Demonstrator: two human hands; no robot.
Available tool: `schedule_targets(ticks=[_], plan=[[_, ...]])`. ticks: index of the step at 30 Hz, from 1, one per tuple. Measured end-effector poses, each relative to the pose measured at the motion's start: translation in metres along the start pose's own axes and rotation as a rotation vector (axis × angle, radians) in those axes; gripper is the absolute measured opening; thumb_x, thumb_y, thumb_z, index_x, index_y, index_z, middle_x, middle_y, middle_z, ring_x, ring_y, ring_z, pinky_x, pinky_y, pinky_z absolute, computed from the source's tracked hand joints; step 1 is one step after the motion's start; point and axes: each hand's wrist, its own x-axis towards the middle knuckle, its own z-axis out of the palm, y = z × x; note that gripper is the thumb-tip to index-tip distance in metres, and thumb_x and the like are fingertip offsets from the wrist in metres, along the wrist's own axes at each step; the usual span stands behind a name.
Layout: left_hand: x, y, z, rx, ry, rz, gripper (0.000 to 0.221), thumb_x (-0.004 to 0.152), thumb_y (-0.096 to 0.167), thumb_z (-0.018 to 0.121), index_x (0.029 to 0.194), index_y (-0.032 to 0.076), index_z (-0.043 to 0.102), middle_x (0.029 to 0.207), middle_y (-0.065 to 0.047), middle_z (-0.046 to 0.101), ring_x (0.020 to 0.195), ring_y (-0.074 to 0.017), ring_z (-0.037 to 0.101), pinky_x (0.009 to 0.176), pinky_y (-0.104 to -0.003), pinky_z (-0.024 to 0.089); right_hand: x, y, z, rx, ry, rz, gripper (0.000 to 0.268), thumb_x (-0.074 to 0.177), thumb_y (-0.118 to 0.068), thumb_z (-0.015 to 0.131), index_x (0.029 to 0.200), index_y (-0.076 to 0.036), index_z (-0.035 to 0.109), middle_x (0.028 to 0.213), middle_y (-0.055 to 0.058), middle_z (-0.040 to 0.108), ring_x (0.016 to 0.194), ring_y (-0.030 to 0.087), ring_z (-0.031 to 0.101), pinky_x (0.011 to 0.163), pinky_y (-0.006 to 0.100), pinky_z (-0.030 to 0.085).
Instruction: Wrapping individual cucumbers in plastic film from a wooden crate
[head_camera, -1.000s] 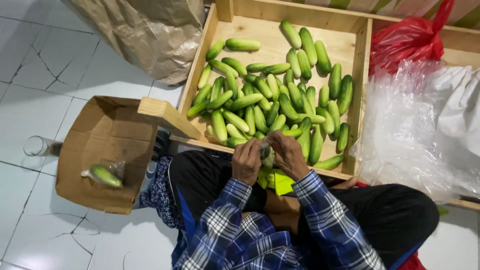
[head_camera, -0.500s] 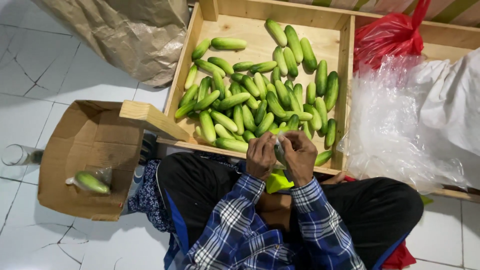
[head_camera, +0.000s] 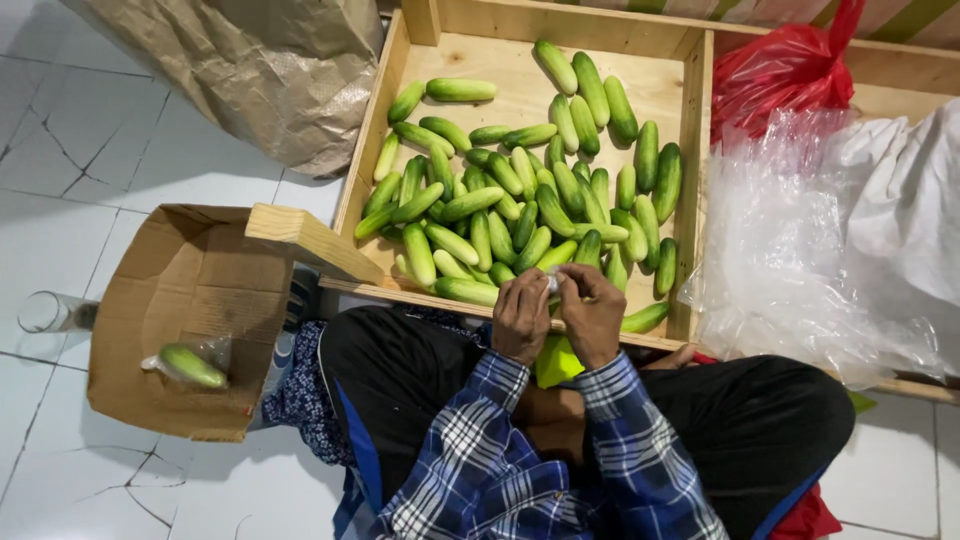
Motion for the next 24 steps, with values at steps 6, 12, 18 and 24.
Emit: schedule_targets(ticks=[6, 12, 18, 24], plan=[[-0.017, -0.018, -0.003, -0.065, -0.090, -0.147, 0.006, 0.097, 0.009, 0.068, 0.094, 0.005, 0.070, 0.099, -0.010, 0.070, 0.082, -0.0299, 0.069, 0.074, -0.037, 0.059, 0.009, -0.021, -0.010, -0.062, -0.215, -0.287, 0.021, 0.091, -0.003, 0.073, 0.108, -0.012, 0.081, 0.096, 0.011, 0.076, 0.085, 0.031, 0.074, 0.076, 0.041, 0.059], [-0.009, -0.018, -0.010, -0.304, -0.259, -0.404, 0.010, 0.086, -0.002, 0.073, 0.092, 0.005, 0.069, 0.096, -0.010, 0.072, 0.088, -0.0324, 0.072, 0.075, -0.039, 0.061, 0.017, -0.011, -0.016, 0.086, -0.311, -0.202, 0.029, 0.084, -0.001, 0.081, 0.110, -0.014, 0.083, 0.096, 0.012, 0.076, 0.086, 0.023, 0.072, 0.077, 0.038, 0.058], [0.003, -0.023, -0.015, -0.433, -0.348, -0.556, 0.009, 0.089, 0.002, 0.073, 0.093, 0.009, 0.075, 0.093, -0.007, 0.073, 0.090, -0.0315, 0.074, 0.076, -0.038, 0.061, 0.016, -0.002, -0.013, 0.020, -0.264, -0.219, 0.031, 0.078, -0.006, 0.086, 0.107, -0.016, 0.083, 0.090, 0.010, 0.076, 0.076, 0.024, 0.070, 0.075, 0.038, 0.058], [0.007, -0.011, -0.018, -0.417, -0.348, -0.651, 0.019, 0.087, 0.001, 0.073, 0.101, 0.012, 0.079, 0.096, -0.010, 0.075, 0.090, -0.0326, 0.074, 0.075, -0.038, 0.062, 0.002, 0.009, -0.001, -0.197, -0.078, -0.258, 0.014, 0.083, -0.007, 0.080, 0.095, -0.015, 0.082, 0.080, 0.007, 0.070, 0.073, 0.026, 0.069, 0.074, 0.038, 0.057]])
